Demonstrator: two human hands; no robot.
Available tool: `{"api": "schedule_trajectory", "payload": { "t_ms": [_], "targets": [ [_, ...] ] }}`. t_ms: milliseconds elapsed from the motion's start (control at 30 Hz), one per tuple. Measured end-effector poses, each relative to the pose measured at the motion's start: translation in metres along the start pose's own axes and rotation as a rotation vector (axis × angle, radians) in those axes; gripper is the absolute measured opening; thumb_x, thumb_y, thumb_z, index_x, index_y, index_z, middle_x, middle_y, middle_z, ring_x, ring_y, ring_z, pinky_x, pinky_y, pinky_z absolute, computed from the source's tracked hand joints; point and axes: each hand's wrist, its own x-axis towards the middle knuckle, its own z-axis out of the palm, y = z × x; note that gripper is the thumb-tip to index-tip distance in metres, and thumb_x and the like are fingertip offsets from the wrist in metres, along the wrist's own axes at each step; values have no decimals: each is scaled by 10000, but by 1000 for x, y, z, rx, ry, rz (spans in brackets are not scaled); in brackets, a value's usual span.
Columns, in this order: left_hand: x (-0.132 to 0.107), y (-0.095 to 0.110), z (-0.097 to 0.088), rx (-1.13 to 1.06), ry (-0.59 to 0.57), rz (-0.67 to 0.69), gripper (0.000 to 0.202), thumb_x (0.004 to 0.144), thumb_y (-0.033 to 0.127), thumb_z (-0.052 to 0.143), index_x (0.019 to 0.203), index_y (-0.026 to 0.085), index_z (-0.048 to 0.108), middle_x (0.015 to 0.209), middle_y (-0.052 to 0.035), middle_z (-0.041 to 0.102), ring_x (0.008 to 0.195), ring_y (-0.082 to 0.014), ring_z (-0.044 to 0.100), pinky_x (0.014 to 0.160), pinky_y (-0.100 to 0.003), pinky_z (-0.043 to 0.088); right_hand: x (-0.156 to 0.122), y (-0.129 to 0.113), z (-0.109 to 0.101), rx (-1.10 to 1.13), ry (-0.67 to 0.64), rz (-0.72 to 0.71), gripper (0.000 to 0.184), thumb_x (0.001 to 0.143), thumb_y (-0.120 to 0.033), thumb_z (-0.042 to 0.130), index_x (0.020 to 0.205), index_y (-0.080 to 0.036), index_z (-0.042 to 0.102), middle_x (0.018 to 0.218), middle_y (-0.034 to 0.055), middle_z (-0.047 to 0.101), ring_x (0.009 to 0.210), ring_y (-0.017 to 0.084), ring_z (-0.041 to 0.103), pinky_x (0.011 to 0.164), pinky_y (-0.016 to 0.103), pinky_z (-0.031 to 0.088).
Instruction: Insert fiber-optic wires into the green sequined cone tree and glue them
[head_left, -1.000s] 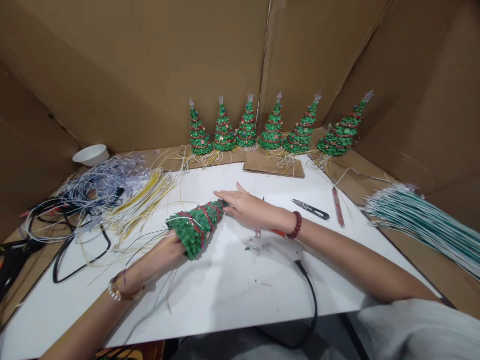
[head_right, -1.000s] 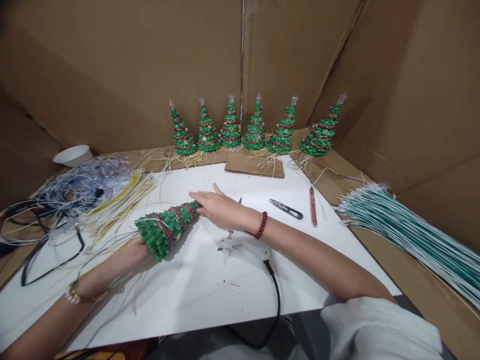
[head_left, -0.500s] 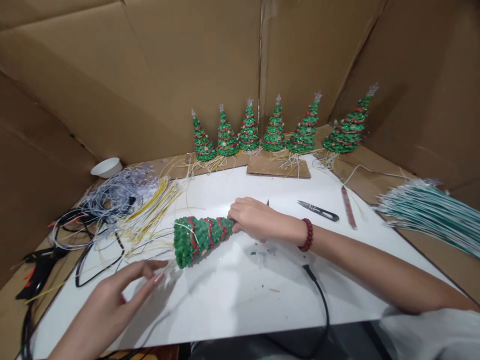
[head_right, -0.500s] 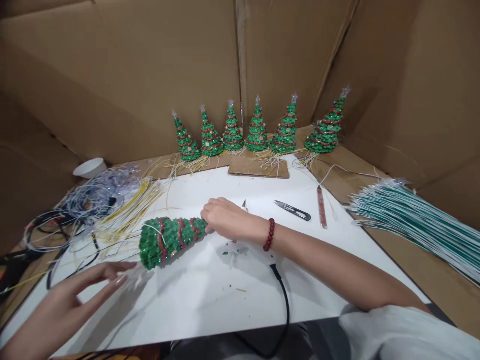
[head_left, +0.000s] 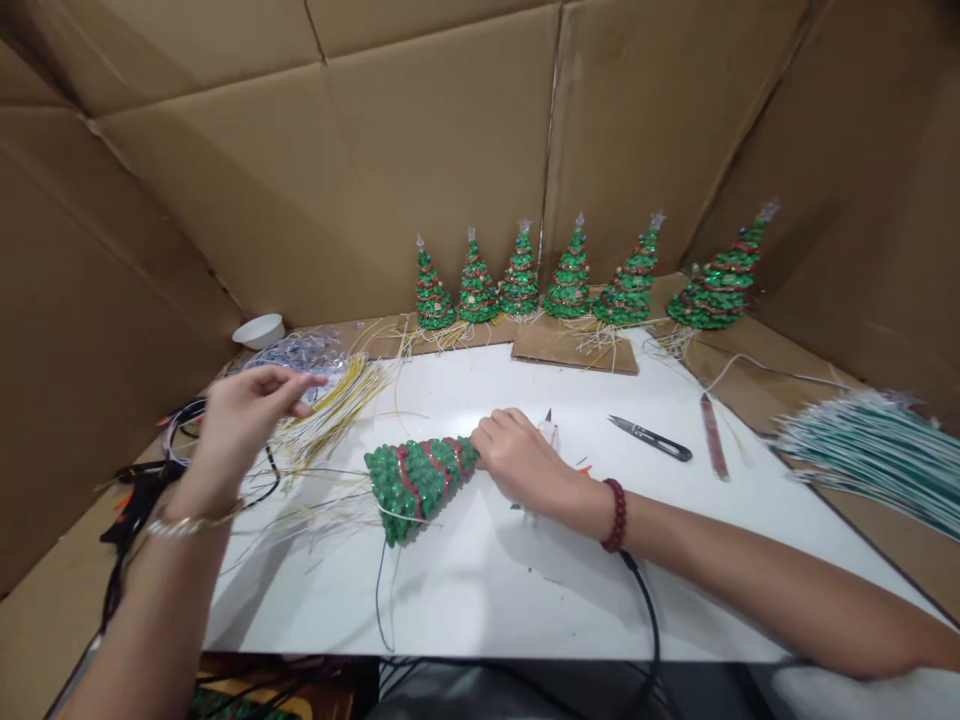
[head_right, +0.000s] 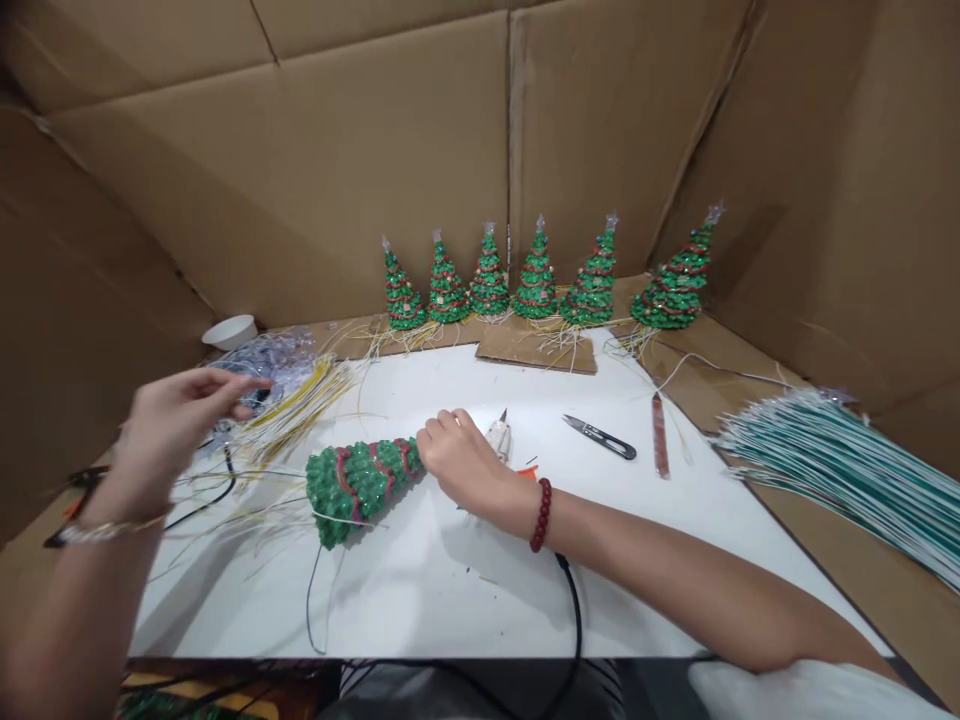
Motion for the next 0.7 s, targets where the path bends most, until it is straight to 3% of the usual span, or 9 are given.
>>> {"api": "schedule_trajectory", "payload": {
  "t_ms": [33,100,167,233,433,600,700],
  "targets": [
    [11,-3,12,62,40,-5,247,738,404,652,752,158,649,714,-24,712,607,-162,621,553,-225,436,-1,-2,1,-23,12,22,101,829,-55,556,770,-135,576,772,75,598,737,210,465,685,323,294],
    [27,-17,30,209,-37,0,259,748,404,607,718,149,644,631,-46,698,600,-187,633,554,-240,424,-2,-5,3,-54,34,51,113,830,-44,543,770,-135,575,765,81,593,732,215,463,685,329,300],
    [38,-35,41,424,-30,57,271,768,404,552,699,157,641,632,-57,710,604,-197,634,557,-251,409,-3,-6,5,-61,55,71,117,832,-46,539,769,-140,569,760,81,586,732,216,463,686,330,307],
    [44,-50,47,499,-2,83,265,768,380,535,669,159,643,647,-70,717,612,-209,617,558,-266,384,-3,-6,7,-57,73,90,103,832,-62,552,771,-144,562,764,79,583,736,217,467,685,329,310],
    [50,-69,53,589,53,144,267,803,338,502,790,146,687,822,-111,743,753,-247,639,647,-288,399,-2,-5,7,-29,76,114,87,823,-77,577,792,-156,556,792,72,593,741,214,482,661,318,319],
    [52,-78,52,603,14,190,281,848,272,443,910,165,696,994,-103,737,902,-255,652,775,-293,433,-3,-10,-2,-22,6,154,101,829,-66,567,781,-155,573,767,72,608,723,210,495,647,312,326],
    [50,-78,52,613,5,211,283,835,343,504,934,165,700,1042,-117,722,952,-279,641,834,-310,427,-3,-13,-10,3,-60,171,61,814,-88,606,792,-142,591,779,74,623,732,213,510,650,314,333]
  ]
}}
